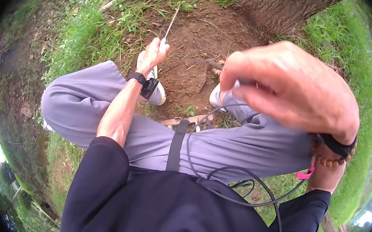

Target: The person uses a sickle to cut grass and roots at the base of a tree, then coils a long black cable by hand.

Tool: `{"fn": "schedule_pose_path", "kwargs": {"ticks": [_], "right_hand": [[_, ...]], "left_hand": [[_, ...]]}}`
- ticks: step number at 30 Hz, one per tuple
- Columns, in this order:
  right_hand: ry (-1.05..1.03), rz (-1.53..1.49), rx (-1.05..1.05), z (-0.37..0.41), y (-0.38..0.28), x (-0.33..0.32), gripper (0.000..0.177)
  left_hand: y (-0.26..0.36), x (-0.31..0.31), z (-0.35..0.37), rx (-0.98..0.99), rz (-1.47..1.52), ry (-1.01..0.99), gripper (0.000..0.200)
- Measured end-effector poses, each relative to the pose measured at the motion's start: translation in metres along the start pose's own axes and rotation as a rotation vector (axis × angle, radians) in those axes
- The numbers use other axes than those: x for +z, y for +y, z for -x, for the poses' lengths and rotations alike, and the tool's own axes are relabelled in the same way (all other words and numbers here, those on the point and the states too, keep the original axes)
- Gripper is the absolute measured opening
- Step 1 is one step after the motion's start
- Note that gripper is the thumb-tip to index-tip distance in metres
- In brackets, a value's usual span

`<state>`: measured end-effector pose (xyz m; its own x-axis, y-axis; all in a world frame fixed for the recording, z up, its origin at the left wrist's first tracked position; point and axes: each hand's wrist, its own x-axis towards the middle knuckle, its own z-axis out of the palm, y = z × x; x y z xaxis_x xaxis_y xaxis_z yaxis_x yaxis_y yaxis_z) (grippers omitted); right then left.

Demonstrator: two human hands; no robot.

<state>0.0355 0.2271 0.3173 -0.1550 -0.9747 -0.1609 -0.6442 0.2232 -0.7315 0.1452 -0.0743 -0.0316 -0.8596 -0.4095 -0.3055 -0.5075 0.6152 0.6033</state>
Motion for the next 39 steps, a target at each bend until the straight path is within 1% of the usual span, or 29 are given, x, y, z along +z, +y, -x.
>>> {"fn": "schedule_pose_path", "kwargs": {"ticks": [1, 2, 3, 5, 6, 7, 8, 9, 11, 13, 15, 17, 19, 20, 21, 22, 23, 24, 25, 26, 28, 29, 32, 33, 34, 35, 36, 37, 39], "right_hand": [[-0.098, -0.052, 0.006, 0.003, -0.006, -0.002, 0.011], [-0.214, -0.053, 0.054, 0.003, -0.013, -0.005, 0.011], [-0.262, -0.048, 0.031, 0.005, -0.014, -0.003, 0.011], [-0.297, 0.116, 0.070, 0.011, -0.022, 0.009, 0.009], [-0.291, 0.121, 0.093, 0.015, -0.026, 0.015, 0.009], [-0.232, 0.117, -0.008, 0.020, -0.030, 0.029, 0.009], [-0.271, 0.010, -0.068, 0.021, -0.037, 0.039, 0.010], [-0.309, -0.100, -0.127, 0.020, -0.046, 0.049, 0.012], [-0.232, -0.294, -0.181, 0.027, -0.056, 0.077, 0.013], [-0.259, -0.279, -0.177, 0.034, -0.062, 0.089, 0.014], [-0.227, -0.241, -0.103, 0.042, -0.070, 0.089, 0.014], [-0.180, -0.258, -0.073, 0.045, -0.072, 0.096, 0.017], [-0.162, -0.276, 0.011, 0.045, -0.072, 0.105, 0.019], [-0.162, -0.274, 0.008, 0.046, -0.070, 0.110, 0.019], [-0.129, -0.336, 0.023, 0.047, -0.067, 0.117, 0.023], [-0.095, -0.396, 0.038, 0.048, -0.064, 0.122, 0.027], [-0.096, -0.392, 0.038, 0.049, -0.064, 0.127, 0.027], [0.004, -0.444, 0.053, 0.051, -0.064, 0.131, 0.035], [0.107, -0.494, 0.067, 0.052, -0.064, 0.133, 0.043], [0.109, -0.489, 0.070, 0.052, -0.063, 0.134, 0.043], [0.041, -0.720, 0.237, 0.054, -0.061, 0.132, 0.055], [0.041, -0.717, 0.238, 0.056, -0.061, 0.132, 0.055], [0.017, -1.060, 0.519, 0.067, -0.066, 0.132, 0.052], [0.017, -1.057, 0.519, 0.072, -0.068, 0.130, 0.052], [0.065, -1.095, 0.559, 0.077, -0.070, 0.128, 0.051], [0.113, -1.131, 0.598, 0.082, -0.071, 0.127, 0.051], [0.132, -1.052, 0.564, 0.088, -0.069, 0.127, 0.049], [0.133, -1.047, 0.561, 0.093, -0.070, 0.124, 0.049], [0.291, -1.253, 0.684, 0.100, -0.075, 0.118, 0.048]], "left_hand": [[0.002, 0.003, 0.009, -0.057, 0.037, -0.114, 0.031], [-0.018, 0.015, 0.008, -0.087, 0.209, -0.246, 0.031], [-0.014, 0.017, 0.016, -0.125, 0.290, -0.319, 0.029], [-0.042, 0.041, 0.011, -0.110, 0.237, -0.314, 0.027], [-0.037, 0.038, 0.012, -0.115, 0.240, -0.318, 0.027], [-0.025, 0.030, 0.013, -0.130, 0.098, -0.336, 0.029], [-0.017, 0.023, 0.012, -0.141, -0.044, -0.349, 0.031], [-0.022, 0.023, 0.010, -0.145, -0.043, -0.347, 0.031], [-0.035, 0.023, 0.004, -0.032, -0.122, -0.305, 0.033], [-0.024, 0.021, 0.003, -0.034, -0.144, -0.307, 0.032], [-0.013, 0.029, 0.009, -0.201, 0.057, -0.384, 0.032], [-0.001, 0.032, 0.012, -0.221, 0.093, -0.402, 0.031], [-0.001, 0.034, 0.014, -0.248, 0.171, -0.397, 0.031], [-0.010, 0.039, 0.010, -0.237, 0.249, -0.376, 0.028], [-0.006, 0.034, 0.011, -0.237, 0.250, -0.374, 0.028], [0.005, 0.025, 0.013, -0.272, 0.416, -0.339, 0.025], [0.016, 0.016, 0.014, -0.305, 0.582, -0.303, 0.023], [0.029, 0.005, 0.014, -0.275, 0.656, -0.272, 0.021], [0.046, -0.010, 0.011, -0.346, 0.775, -0.291, 0.021], [0.055, -0.022, 0.007, -0.318, 0.781, -0.289, 0.021], [0.072, -0.046, 0.005, -0.261, 0.751, -0.274, 0.022], [0.082, -0.058, 0.009, -0.230, 0.715, -0.258, 0.022], [0.111, -0.102, 0.024, -0.049, 0.601, -0.213, 0.022], [0.119, -0.117, 0.031, 0.007, 0.552, -0.201, 0.021], [0.128, -0.130, 0.039, 0.009, 0.553, -0.199, 0.021], [0.135, -0.142, 0.049, 0.093, 0.533, -0.201, 0.018], [0.143, -0.153, 0.060, 0.179, 0.511, -0.200, 0.018], [0.150, -0.160, 0.071, 0.182, 0.512, -0.195, 0.018], [0.169, -0.167, 0.096, 0.215, 0.527, -0.257, 0.021]]}}
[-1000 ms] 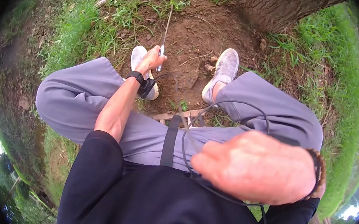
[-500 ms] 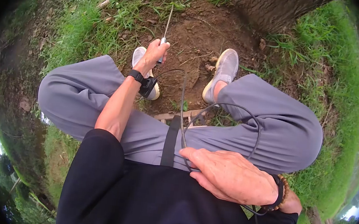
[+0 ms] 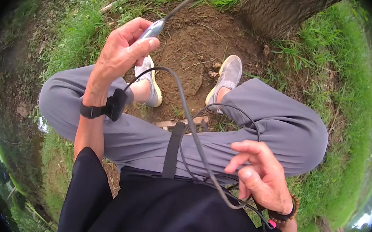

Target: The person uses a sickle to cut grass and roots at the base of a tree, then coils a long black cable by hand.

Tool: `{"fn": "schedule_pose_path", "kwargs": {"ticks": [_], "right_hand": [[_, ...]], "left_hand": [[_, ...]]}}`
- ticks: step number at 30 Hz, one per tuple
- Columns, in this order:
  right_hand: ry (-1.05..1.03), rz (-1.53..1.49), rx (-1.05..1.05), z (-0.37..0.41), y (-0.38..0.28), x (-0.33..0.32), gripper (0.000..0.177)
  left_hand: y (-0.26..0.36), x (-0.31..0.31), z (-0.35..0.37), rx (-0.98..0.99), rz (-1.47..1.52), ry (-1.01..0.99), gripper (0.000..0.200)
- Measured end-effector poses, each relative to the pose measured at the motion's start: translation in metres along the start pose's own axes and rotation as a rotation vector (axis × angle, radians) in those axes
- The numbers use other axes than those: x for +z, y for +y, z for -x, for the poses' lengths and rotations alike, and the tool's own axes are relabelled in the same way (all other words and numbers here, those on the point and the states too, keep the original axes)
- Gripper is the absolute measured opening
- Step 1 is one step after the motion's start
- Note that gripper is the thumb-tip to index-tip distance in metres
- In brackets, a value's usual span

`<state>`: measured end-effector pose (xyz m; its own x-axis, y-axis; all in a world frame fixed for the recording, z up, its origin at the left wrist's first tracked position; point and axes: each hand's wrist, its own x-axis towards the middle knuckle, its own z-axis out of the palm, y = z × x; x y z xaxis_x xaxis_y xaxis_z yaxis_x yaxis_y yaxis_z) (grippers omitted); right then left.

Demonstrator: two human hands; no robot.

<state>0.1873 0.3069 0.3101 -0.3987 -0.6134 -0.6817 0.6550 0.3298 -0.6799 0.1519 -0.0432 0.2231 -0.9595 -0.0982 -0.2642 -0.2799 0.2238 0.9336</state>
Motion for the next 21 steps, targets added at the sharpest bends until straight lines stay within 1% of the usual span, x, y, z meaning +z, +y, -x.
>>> {"fn": "schedule_pose_path", "kwargs": {"ticks": [1, 2, 4, 5, 6, 8, 9, 10, 11, 12, 13, 14, 15, 17, 18, 20, 21], "right_hand": [[-0.001, -0.136, -0.070, 0.000, 0.002, -0.001, 0.051], [-0.001, -0.129, -0.075, 0.000, 0.000, 0.000, 0.051], [-0.071, -0.102, -0.096, 0.001, -0.006, 0.003, 0.057], [-0.091, -0.152, -0.120, 0.002, -0.009, 0.003, 0.067], [-0.042, -0.169, -0.160, 0.004, -0.014, 0.006, 0.075], [0.084, -0.221, -0.229, 0.004, -0.015, 0.007, 0.088], [0.092, -0.263, -0.284, 0.005, -0.013, 0.005, 0.084], [0.093, -0.257, -0.285, 0.008, -0.013, 0.004, 0.084], [0.099, -0.273, -0.292, 0.011, -0.013, 0.003, 0.083], [0.105, -0.290, -0.298, 0.013, -0.013, 0.002, 0.081], [0.122, -0.379, -0.358, 0.013, -0.009, 0.003, 0.074], [0.101, -0.529, -0.331, 0.014, -0.009, 0.002, 0.067], [0.116, -0.541, -0.321, 0.013, -0.008, 0.001, 0.064], [0.144, -0.545, -0.325, 0.010, -0.010, 0.001, 0.061], [0.123, -0.534, -0.332, 0.009, -0.011, 0.002, 0.060], [0.109, -0.519, -0.342, 0.007, -0.009, -0.001, 0.059], [0.060, -0.598, -0.373, 0.005, -0.003, -0.004, 0.061]], "left_hand": [[0.012, 0.007, 0.010, 0.043, -0.021, -0.059, 0.023], [0.022, 0.015, 0.018, 0.039, 0.017, -0.094, 0.029], [0.031, 0.031, 0.026, 0.127, 0.036, -0.189, 0.032], [0.039, 0.039, 0.029, 0.105, 0.064, -0.265, 0.034], [0.045, 0.046, 0.032, 0.080, 0.093, -0.344, 0.035], [0.050, 0.061, 0.029, 0.175, 0.070, -0.531, 0.035], [0.048, 0.069, 0.027, 0.191, 0.080, -0.596, 0.035], [0.046, 0.076, 0.026, 0.206, 0.091, -0.662, 0.036], [0.050, 0.078, 0.027, 0.174, 0.101, -0.694, 0.035], [0.049, 0.080, 0.026, 0.176, 0.104, -0.694, 0.035], [0.046, 0.083, 0.026, 0.179, 0.155, -0.693, 0.035], [0.044, 0.085, 0.026, 0.184, 0.207, -0.695, 0.035], [0.044, 0.087, 0.026, 0.192, 0.210, -0.704, 0.035], [0.046, 0.088, 0.027, 0.024, 0.282, -0.785, 0.035], [0.046, 0.088, 0.026, 0.035, 0.285, -0.795, 0.035], [0.048, 0.085, 0.025, -0.066, 0.240, -0.905, 0.035], [0.050, 0.084, 0.024, -0.133, 0.275, -0.952, 0.035]]}}
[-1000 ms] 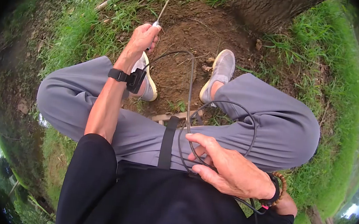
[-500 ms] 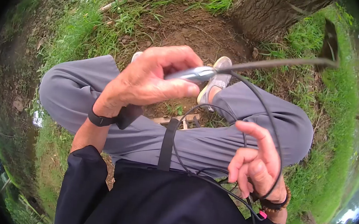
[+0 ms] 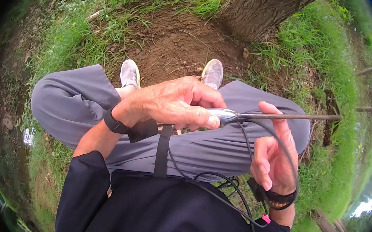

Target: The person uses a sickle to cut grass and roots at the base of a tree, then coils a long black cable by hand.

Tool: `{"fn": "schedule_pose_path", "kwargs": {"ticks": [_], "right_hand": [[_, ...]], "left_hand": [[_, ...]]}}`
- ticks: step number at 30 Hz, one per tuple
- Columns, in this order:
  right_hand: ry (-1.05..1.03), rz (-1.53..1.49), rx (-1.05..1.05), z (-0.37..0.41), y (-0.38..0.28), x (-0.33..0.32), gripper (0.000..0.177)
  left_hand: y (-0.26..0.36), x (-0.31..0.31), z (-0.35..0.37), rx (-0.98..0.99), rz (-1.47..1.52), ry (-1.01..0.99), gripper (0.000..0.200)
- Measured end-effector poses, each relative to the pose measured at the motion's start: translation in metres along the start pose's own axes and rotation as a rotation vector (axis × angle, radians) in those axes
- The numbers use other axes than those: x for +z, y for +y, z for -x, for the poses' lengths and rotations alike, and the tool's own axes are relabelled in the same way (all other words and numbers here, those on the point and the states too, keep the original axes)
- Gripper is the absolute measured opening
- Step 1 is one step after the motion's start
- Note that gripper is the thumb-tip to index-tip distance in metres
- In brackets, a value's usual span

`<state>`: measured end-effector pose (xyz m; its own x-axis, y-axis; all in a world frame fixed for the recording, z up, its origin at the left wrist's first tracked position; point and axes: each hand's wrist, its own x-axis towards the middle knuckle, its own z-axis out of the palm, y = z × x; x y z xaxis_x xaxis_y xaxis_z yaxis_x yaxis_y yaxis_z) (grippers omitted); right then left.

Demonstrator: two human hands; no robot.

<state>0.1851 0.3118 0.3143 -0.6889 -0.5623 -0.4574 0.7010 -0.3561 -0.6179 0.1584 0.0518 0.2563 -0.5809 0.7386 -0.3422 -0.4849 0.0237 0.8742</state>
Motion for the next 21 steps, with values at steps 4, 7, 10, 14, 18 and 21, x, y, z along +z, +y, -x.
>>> {"fn": "schedule_pose_path", "kwargs": {"ticks": [4, 7, 10, 14, 18, 21], "right_hand": [[0.003, 0.102, -0.088, 0.002, 0.007, -0.011, 0.044], [0.145, 0.292, -0.148, 0.005, 0.011, -0.005, 0.030], [0.075, 0.282, -0.328, 0.014, 0.012, -0.011, 0.031], [-0.118, 0.357, -0.266, 0.019, 0.021, -0.014, 0.038], [-0.245, 0.032, -0.015, 0.029, 0.032, -0.004, 0.040], [-0.347, 0.041, 0.082, 0.033, 0.035, -0.006, 0.042]], "left_hand": [[-0.008, 0.002, -0.009, 0.133, -0.100, -0.062, 0.036], [-0.005, -0.008, -0.008, 0.153, -0.042, -0.058, 0.042], [-0.015, -0.042, -0.006, 0.269, 0.069, 0.186, 0.047], [-0.041, -0.066, -0.004, 0.049, -0.147, 0.317, 0.037], [-0.069, -0.083, -0.012, -0.004, -0.131, 0.448, 0.033], [-0.110, -0.098, -0.028, -0.034, -0.075, 0.528, 0.035]]}}
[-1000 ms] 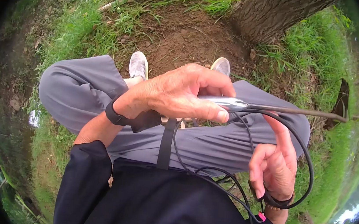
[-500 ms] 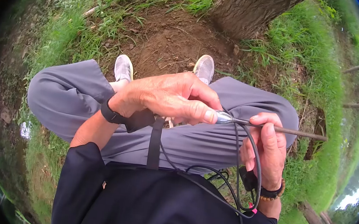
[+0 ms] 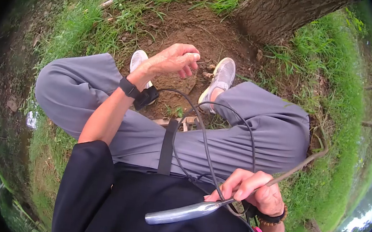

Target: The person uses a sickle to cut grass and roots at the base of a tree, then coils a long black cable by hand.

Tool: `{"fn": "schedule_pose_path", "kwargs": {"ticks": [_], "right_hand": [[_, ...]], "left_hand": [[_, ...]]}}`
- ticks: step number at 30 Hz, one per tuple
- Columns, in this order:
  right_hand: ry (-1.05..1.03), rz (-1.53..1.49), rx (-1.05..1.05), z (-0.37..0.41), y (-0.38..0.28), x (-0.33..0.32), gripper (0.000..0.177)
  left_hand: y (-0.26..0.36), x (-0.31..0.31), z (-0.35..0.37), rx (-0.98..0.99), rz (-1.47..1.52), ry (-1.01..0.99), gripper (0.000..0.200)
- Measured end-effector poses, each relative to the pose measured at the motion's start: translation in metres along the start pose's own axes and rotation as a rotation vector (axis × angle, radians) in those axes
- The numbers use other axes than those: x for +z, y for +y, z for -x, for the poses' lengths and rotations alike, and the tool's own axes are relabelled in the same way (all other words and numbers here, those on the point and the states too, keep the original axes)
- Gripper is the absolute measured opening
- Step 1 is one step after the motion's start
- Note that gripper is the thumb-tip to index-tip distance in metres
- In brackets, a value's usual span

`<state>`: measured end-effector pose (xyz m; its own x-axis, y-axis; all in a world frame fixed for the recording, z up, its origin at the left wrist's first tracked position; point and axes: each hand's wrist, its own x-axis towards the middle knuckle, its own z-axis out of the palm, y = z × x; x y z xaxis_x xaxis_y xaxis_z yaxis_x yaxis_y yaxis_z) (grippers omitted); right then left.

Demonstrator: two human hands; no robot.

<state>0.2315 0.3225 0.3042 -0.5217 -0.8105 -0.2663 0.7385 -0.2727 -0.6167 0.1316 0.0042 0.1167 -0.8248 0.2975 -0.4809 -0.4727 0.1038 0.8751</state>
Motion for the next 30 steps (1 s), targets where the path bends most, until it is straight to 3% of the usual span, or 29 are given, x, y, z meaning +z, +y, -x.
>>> {"fn": "schedule_pose_path", "kwargs": {"ticks": [4, 5, 6, 8, 10, 12, 14, 16, 20, 21, 22, 23, 26, 28, 30], "right_hand": [[0.041, 0.068, -0.039, 0.004, -0.016, 0.004, 0.042], [0.074, 0.047, -0.045, 0.005, -0.023, 0.010, 0.042], [0.107, 0.029, -0.054, 0.005, -0.028, 0.015, 0.042], [0.057, 0.046, -0.080, 0.010, -0.027, 0.016, 0.041], [0.010, 0.057, -0.120, 0.010, -0.020, 0.017, 0.041], [-0.013, 0.028, -0.140, 0.012, -0.013, 0.011, 0.040], [-0.081, 0.046, -0.195, 0.008, -0.009, 0.007, 0.039], [-0.038, 0.202, -0.188, 0.001, -0.012, 0.006, 0.044], [-0.067, 0.136, -0.170, -0.004, -0.011, -0.008, 0.044], [-0.018, 0.098, -0.179, -0.006, -0.009, -0.006, 0.044], [0.029, 0.066, -0.185, -0.005, -0.010, -0.003, 0.044], [0.010, 0.114, -0.219, -0.006, -0.011, -0.005, 0.044], [-0.010, 0.112, -0.238, -0.004, -0.008, -0.007, 0.043], [-0.025, 0.106, -0.220, -0.003, -0.008, -0.006, 0.043], [0.020, 0.101, -0.212, -0.004, -0.004, -0.007, 0.042]], "left_hand": [[-0.040, 0.018, -0.024, -0.016, -0.063, 0.114, 0.039], [-0.062, 0.019, -0.037, 0.120, -0.230, 0.219, 0.050], [-0.072, 0.021, -0.042, 0.124, -0.231, 0.221, 0.050], [-0.080, 0.026, -0.050, 0.286, -0.222, 0.591, 0.062], [-0.082, 0.018, -0.047, 0.256, -0.183, 0.633, 0.071], [-0.085, 0.006, -0.043, 0.302, -0.278, 0.846, 0.074], [-0.074, -0.005, -0.039, 0.364, -0.277, 0.929, 0.075], [-0.076, -0.008, -0.044, 0.383, -0.262, 1.003, 0.074], [-0.088, 0.054, -0.073, 0.506, -0.339, 0.895, 0.067], [-0.126, 0.104, -0.095, 0.340, -0.230, 0.455, 0.065], [-0.144, 0.169, -0.083, 0.231, -0.518, 0.339, 0.066], [-0.158, 0.184, -0.090, 0.196, -0.427, 0.286, 0.071], [-0.139, 0.152, -0.084, 0.160, -0.426, 0.100, 0.074], [-0.137, 0.139, -0.078, 0.141, -0.472, 0.077, 0.073], [-0.128, 0.125, -0.076, 0.160, 0.146, 0.067, 0.075]]}}
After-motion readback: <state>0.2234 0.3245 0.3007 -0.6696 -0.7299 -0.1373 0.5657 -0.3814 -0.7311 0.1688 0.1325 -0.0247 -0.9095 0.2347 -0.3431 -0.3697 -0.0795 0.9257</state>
